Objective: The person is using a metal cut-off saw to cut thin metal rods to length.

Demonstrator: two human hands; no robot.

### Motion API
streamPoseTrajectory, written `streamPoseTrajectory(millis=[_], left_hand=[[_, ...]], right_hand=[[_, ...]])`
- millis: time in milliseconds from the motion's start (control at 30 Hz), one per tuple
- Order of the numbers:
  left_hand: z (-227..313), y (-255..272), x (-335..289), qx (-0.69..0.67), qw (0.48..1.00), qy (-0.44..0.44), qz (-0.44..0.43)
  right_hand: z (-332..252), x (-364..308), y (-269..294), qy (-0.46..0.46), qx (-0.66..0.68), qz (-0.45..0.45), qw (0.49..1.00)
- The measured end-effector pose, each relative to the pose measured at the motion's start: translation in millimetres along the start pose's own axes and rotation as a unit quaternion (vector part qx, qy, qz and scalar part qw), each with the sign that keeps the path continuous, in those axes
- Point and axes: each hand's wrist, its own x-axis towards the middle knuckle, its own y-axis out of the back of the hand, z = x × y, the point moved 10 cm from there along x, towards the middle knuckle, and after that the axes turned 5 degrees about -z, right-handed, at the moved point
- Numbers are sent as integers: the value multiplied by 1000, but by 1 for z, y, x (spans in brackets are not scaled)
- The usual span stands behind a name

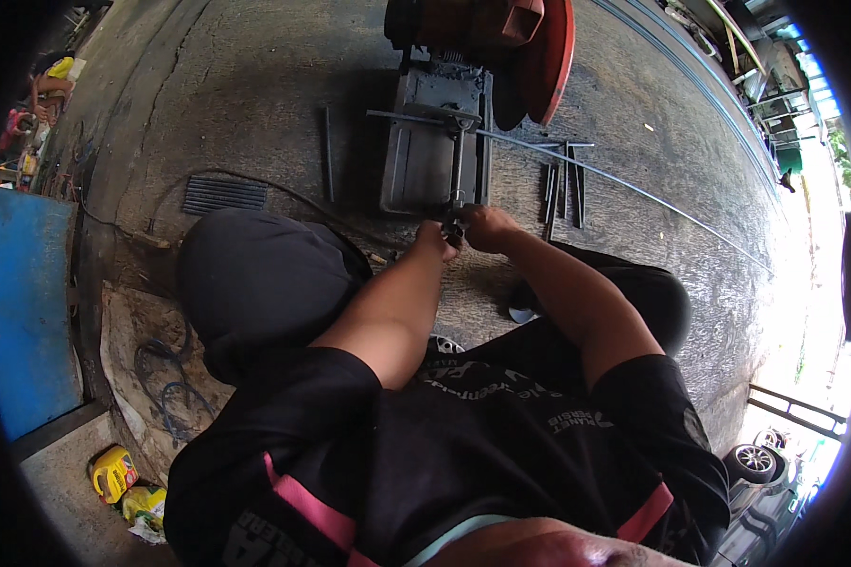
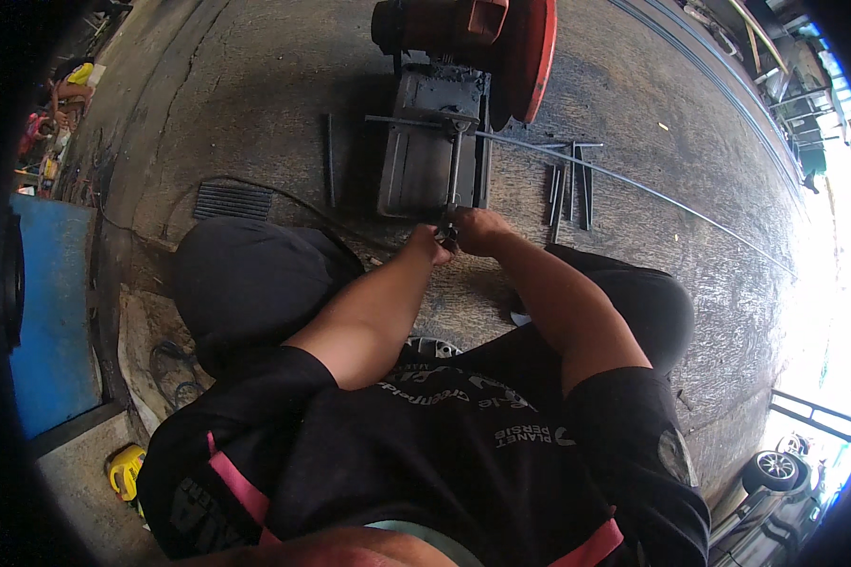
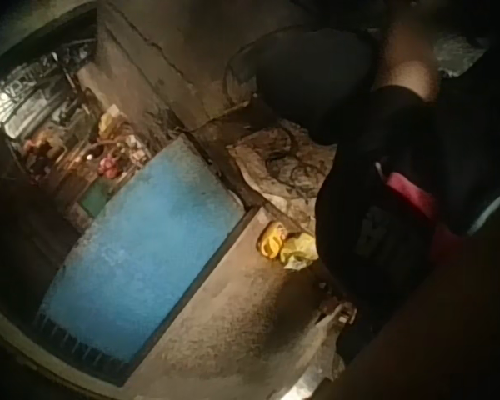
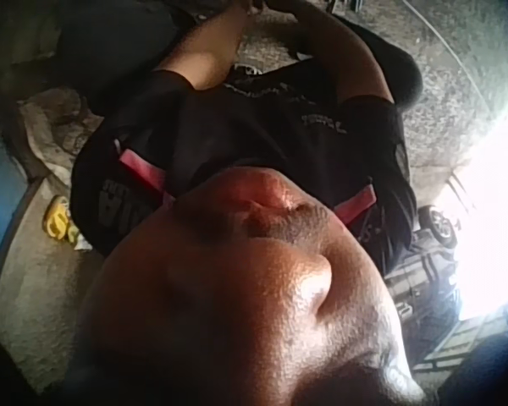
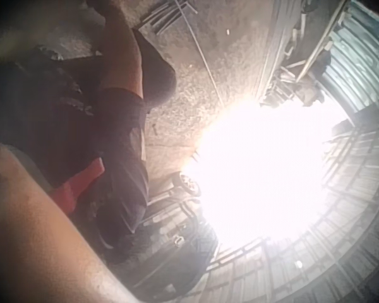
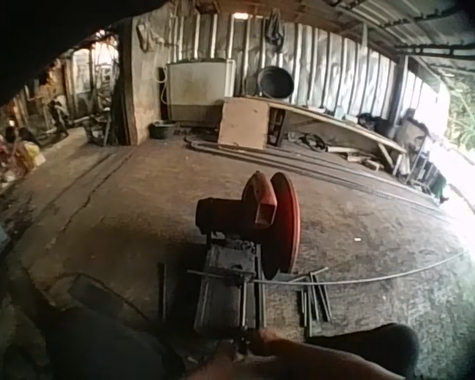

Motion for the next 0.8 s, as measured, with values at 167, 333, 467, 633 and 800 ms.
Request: streamPoseTrajectory(millis=[167, 333, 467, 633, 800], left_hand=[[-8, -33, 1, 20, 977, 84, -194], [-4, -9, 12, -35, 995, 58, -79], [1, 8, 13, -101, 994, 44, -14], [26, 33, 20, -6, 1000, -28, 6], [30, 40, 34, 77, 997, -18, 21]], right_hand=[[-26, 3, 1, 57, 38, -18, 998], [-15, 8, -6, 44, 46, -23, 998], [14, 7, -11, -36, 45, -7, 998], [22, 9, -31, -21, -34, -56, 998], [40, 21, -52, -52, 26, -61, 996]])
